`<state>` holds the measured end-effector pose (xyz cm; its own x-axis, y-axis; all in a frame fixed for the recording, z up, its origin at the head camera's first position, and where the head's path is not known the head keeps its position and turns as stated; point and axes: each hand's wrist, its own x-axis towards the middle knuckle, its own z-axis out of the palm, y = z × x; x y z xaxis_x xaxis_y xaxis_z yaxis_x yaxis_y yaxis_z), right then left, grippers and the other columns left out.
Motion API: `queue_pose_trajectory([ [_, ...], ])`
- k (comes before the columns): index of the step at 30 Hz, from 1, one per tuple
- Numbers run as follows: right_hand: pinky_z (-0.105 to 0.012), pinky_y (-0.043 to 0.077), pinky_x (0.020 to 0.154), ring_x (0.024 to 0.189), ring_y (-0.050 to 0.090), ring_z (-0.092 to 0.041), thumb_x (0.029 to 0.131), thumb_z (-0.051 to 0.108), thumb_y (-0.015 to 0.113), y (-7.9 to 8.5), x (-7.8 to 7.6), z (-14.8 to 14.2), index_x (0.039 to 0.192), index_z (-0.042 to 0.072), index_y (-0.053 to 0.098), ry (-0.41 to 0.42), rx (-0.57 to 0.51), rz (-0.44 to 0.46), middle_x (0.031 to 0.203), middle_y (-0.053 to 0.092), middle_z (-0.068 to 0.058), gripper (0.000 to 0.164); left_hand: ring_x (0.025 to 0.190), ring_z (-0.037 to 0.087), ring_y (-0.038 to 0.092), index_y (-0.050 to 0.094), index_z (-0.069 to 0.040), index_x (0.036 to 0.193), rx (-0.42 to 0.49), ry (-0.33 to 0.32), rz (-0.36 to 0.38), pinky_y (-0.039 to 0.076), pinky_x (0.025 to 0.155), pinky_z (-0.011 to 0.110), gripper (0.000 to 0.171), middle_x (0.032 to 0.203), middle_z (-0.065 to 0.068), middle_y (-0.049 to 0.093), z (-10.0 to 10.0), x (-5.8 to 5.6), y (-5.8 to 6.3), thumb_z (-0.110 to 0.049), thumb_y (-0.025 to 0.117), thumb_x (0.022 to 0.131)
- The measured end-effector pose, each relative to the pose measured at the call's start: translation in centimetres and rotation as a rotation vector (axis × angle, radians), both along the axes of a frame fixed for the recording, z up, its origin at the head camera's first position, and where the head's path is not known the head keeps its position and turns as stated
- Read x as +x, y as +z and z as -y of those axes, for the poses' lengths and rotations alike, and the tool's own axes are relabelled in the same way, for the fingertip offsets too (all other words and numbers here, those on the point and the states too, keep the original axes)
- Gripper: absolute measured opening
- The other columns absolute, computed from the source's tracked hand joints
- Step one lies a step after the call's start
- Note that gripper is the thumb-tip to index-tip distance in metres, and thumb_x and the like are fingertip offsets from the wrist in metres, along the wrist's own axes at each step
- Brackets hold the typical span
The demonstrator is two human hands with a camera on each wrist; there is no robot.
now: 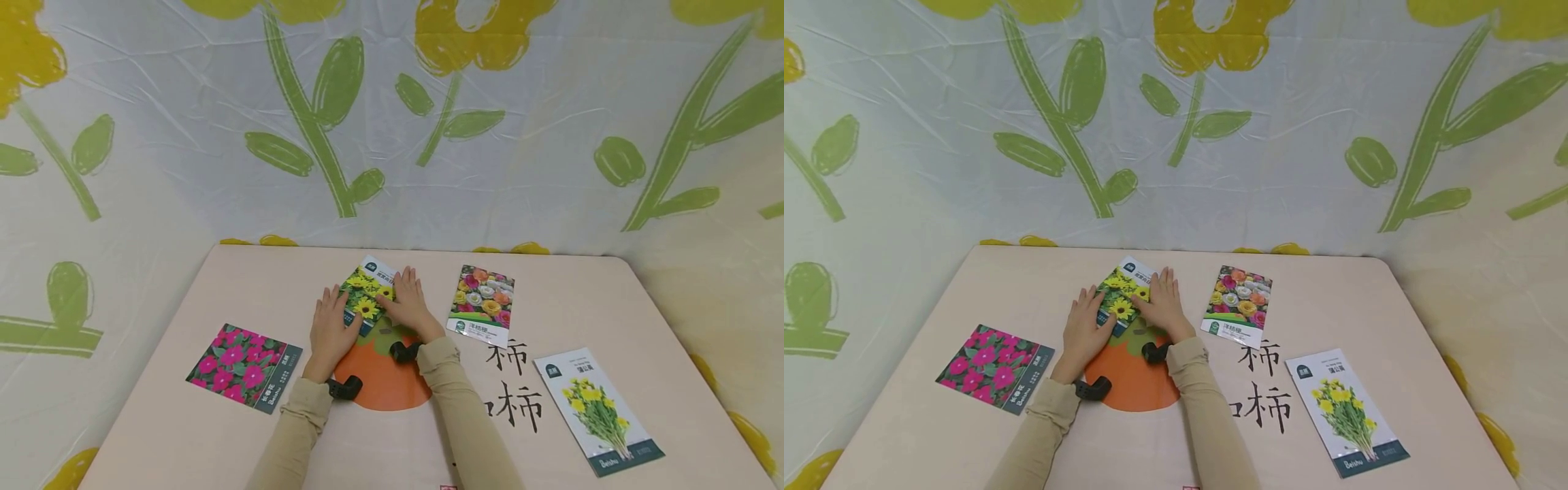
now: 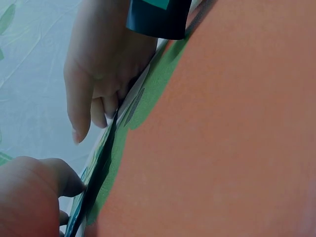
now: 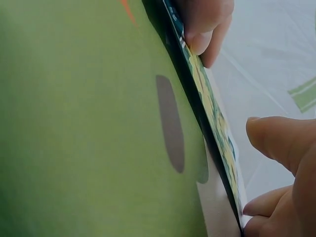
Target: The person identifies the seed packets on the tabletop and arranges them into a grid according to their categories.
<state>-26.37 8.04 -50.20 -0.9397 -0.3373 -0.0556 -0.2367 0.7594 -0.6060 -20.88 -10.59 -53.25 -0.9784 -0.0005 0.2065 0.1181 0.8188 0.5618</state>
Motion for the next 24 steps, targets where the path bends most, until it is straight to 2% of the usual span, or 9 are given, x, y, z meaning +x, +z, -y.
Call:
queue_pose_trajectory([
  [10,-0.054,0.001,0.12,0.149,-0.006,-0.044,0.103,0.037,0.048,0.1,-0.6,0.0,0.15,-0.017,0.014,0.023,0.043,-0.006,0.159,-0.002,-0.035,0.079,0.149,0.037,0.018,0.048,0.0,0.145,-0.016,-0.023,-0.005,0.013,0.121,0.05,0.06,0.158,0.018,0.033,-0.1,-0.1,0.0,-0.033,0.057,0.096],
  [24,-0.052,-0.003,0.121,0.149,-0.011,-0.04,0.104,0.039,0.047,0.1,-1.2,-0.2,0.152,-0.014,0.01,0.064,0.068,0.02,0.16,-0.007,-0.032,0.08,0.149,0.038,0.018,0.046,-0.001,0.147,-0.068,-0.041,-0.007,0.014,0.121,0.051,0.061,0.159,0.019,0.03,-0.1,0.0,-0.1,-0.035,0.058,0.098],
])
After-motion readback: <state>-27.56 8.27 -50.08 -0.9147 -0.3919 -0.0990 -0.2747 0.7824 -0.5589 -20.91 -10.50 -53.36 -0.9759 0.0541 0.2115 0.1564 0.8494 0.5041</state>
